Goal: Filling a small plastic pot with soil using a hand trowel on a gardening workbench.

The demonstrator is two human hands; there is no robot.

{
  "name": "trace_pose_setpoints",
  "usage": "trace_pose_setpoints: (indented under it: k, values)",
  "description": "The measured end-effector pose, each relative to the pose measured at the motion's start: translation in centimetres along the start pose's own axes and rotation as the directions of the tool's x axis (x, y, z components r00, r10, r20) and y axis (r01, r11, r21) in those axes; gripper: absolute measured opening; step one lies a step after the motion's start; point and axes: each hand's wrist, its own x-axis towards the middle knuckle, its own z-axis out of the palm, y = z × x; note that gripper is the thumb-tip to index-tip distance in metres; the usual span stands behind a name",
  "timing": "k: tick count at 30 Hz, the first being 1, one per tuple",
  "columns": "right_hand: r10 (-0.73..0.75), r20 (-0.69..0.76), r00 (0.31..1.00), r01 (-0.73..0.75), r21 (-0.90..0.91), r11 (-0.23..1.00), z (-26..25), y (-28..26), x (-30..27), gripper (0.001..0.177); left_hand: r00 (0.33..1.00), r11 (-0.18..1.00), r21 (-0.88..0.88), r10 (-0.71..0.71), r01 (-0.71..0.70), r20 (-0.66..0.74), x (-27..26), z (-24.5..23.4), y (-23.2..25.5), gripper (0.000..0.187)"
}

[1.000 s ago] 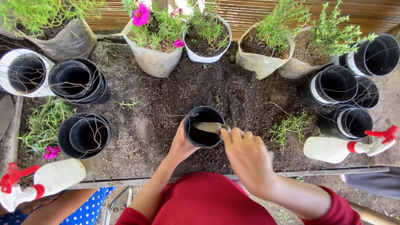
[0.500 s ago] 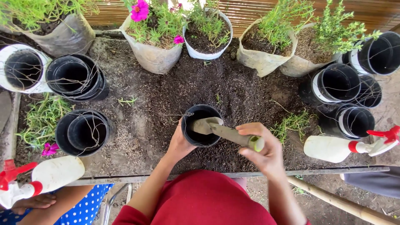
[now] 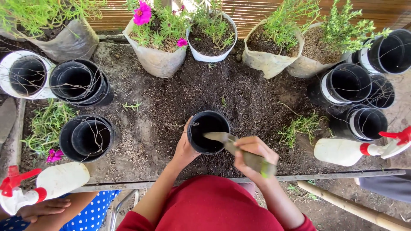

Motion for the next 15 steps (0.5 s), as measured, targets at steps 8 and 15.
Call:
trace_pose_setpoints:
  k: [8, 15]
  values:
    - [0.178, 0.083, 0.981, -0.181, 0.037, 0.983, 0.2, 0.6, -0.9, 0.017, 0.985, 0.978, -0.125, -0.161, 0.167, 0.055, 1.1, 0.0, -0.7, 0.092]
    - [-0.204, -0.054, 0.978, 0.186, -0.230, 0.955, 2.3, 0.8, 0.2, 0.009, 0.987, 0.988, 0.012, -0.157, 0.156, 0.040, 1.9, -0.4, 2.6, 0.062]
